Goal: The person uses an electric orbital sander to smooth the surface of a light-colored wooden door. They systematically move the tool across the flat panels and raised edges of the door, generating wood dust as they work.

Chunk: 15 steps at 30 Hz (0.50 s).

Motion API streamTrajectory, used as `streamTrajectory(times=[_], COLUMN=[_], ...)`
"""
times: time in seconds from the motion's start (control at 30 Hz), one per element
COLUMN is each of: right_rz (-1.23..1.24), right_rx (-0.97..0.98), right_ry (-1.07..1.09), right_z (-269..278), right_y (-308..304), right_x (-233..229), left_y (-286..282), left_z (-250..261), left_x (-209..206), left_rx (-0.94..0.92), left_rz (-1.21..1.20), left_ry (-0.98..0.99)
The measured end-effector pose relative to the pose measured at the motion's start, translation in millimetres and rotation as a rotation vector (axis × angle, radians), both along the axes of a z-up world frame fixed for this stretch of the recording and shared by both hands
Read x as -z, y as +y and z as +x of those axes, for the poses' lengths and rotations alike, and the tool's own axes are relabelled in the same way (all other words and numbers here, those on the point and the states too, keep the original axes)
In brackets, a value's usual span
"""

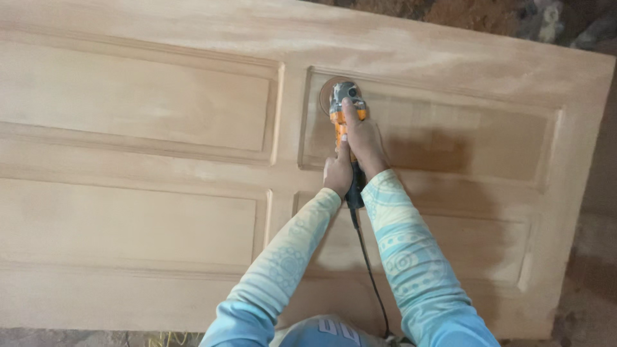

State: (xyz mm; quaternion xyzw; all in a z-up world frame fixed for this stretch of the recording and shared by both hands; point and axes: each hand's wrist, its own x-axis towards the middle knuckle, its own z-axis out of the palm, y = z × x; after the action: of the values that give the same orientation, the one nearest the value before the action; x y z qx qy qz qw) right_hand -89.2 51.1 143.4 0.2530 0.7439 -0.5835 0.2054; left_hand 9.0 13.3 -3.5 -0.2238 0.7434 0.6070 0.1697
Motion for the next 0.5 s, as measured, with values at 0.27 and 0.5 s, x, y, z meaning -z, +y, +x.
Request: streamTrajectory(times=[0.27,0.5], right_rz=[-0.014,-0.015], right_rx=[0.082,0.233], right_ry=[-0.013,-0.041], right_z=[2,19], right_y=[57,147], right_x=[10,8], left_y=[52,124], left_z=[-7,-13], left_x=[-8,-46], left_rx=[0.245,0.324], left_rz=[-0.199,-0.01], left_ry=[0.075,-0.103])
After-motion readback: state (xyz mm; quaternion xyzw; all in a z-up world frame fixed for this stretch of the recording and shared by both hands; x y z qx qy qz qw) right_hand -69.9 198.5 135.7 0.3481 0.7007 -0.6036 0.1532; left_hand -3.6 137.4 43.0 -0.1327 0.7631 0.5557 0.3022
